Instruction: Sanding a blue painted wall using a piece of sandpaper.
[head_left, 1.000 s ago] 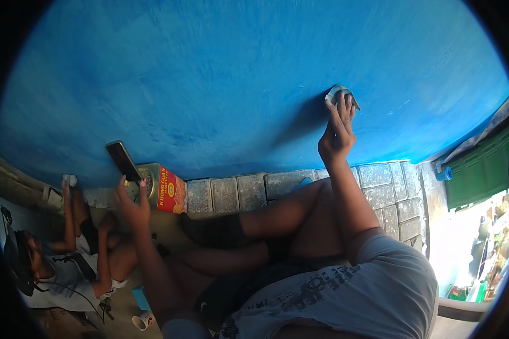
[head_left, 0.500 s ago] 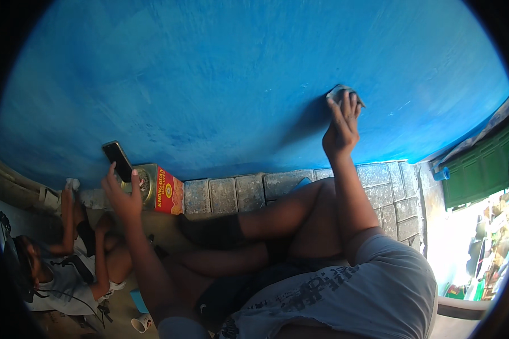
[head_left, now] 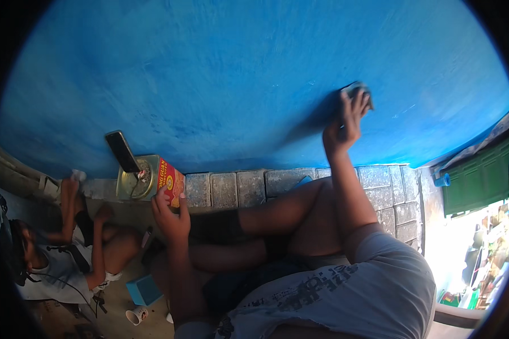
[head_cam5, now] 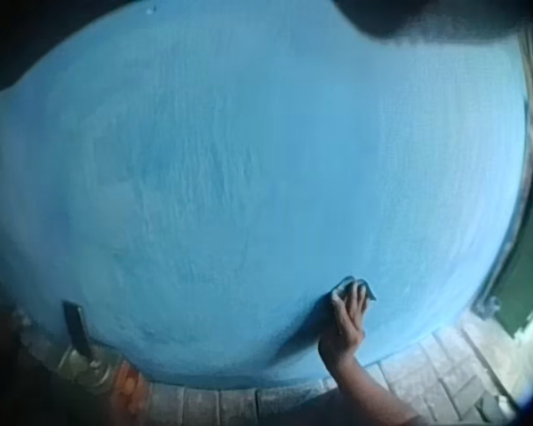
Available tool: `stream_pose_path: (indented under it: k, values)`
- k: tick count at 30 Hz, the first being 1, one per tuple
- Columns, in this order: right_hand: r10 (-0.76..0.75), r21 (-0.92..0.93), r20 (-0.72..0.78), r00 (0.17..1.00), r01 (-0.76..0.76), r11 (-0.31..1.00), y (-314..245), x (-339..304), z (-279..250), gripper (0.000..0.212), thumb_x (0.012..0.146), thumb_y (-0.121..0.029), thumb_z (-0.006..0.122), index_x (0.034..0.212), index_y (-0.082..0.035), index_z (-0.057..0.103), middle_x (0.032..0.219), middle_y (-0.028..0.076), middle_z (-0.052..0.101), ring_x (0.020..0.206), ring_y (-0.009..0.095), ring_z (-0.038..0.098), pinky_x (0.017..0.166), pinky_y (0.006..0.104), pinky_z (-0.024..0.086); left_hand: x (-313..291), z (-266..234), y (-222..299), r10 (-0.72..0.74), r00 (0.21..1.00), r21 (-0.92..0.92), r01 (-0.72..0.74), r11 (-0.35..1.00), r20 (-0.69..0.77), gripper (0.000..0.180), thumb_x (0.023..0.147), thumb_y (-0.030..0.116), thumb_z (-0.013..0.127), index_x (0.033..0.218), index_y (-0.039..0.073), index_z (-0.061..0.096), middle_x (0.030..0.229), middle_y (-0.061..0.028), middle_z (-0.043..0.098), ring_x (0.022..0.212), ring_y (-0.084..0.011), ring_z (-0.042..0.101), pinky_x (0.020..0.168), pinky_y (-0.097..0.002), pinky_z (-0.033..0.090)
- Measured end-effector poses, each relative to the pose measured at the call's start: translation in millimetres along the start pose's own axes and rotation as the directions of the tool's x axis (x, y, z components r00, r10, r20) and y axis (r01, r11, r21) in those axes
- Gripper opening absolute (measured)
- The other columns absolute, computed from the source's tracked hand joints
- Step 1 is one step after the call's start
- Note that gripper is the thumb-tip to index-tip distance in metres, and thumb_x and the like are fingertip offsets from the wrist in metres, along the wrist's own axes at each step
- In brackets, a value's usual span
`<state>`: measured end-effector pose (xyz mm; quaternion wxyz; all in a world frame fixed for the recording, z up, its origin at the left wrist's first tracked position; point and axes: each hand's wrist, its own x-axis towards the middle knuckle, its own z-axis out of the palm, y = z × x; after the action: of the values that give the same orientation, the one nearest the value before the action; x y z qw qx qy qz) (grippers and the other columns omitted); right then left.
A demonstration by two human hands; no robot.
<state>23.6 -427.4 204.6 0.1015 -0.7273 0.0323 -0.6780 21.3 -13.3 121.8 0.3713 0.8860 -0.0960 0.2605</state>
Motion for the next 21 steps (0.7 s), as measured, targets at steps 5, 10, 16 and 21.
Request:
stream_pose_path:
  k: [5, 10, 16, 21]
  values:
    - [-0.178, 0.086, 0.388, 0.904, 0.157, 0.984, -10, -53, -3, 0.048, 0.08, 0.011, 0.051, 0.117, -0.012, 0.071, 0.131, 0.018, 0.06, 0.127, 0.036, 0.054, 0.109, 0.0536, 0.032, -5, 15, -3, -0.004, 0.999, -0.03, 0.003, 1.0, -0.034, 0.038, 0.086, 0.016, 0.07, 0.119, 0.003, 0.057, 0.087, -0.0094, 0.053, 0.081, -0.0236, 0.054, 0.074, -0.0355, 0.045]
    - [-0.039, -0.046, 0.032, 0.999, 0.04, 0.998, 10, 4, -7, 0.045, 0.082, 0.011, 0.048, 0.119, -0.007, 0.069, 0.137, 0.02, 0.055, 0.133, 0.042, 0.045, 0.111, 0.0532, 0.029, -34, 10, 35, -0.048, 0.807, -0.365, 0.319, 0.874, 0.589, 0.038, 0.088, 0.021, 0.071, 0.119, 0.005, 0.059, 0.078, -0.0073, 0.057, 0.072, -0.0204, 0.056, 0.069, -0.0329, 0.047]
    - [-0.246, 0.106, 0.265, 0.932, 0.226, 0.968, -2, -52, 5, 0.046, 0.08, 0.013, 0.05, 0.117, -0.007, 0.069, 0.133, 0.02, 0.058, 0.129, 0.037, 0.051, 0.108, 0.053, 0.032, -81, 45, -36, -0.097, 0.678, -0.104, 0.25, 0.963, 0.729, 0.042, 0.089, 0.036, 0.069, 0.117, 0.006, 0.061, 0.086, -0.0121, 0.065, 0.078, -0.027, 0.064, 0.072, -0.0373, 0.05]
    - [-0.052, -0.05, -0.05, 0.997, 0.05, 0.998, -3, 6, 7, 0.044, 0.083, 0.012, 0.047, 0.119, -0.005, 0.067, 0.13, 0.022, 0.06, 0.127, 0.039, 0.052, 0.107, 0.0555, 0.032, -69, 66, -41, -0.198, 0.57, -0.033, 0.37, 0.929, 0.798, 0.046, 0.088, 0.044, 0.066, 0.116, 0.007, 0.061, 0.086, -0.015, 0.066, 0.08, -0.0304, 0.066, 0.073, -0.0397, 0.051]
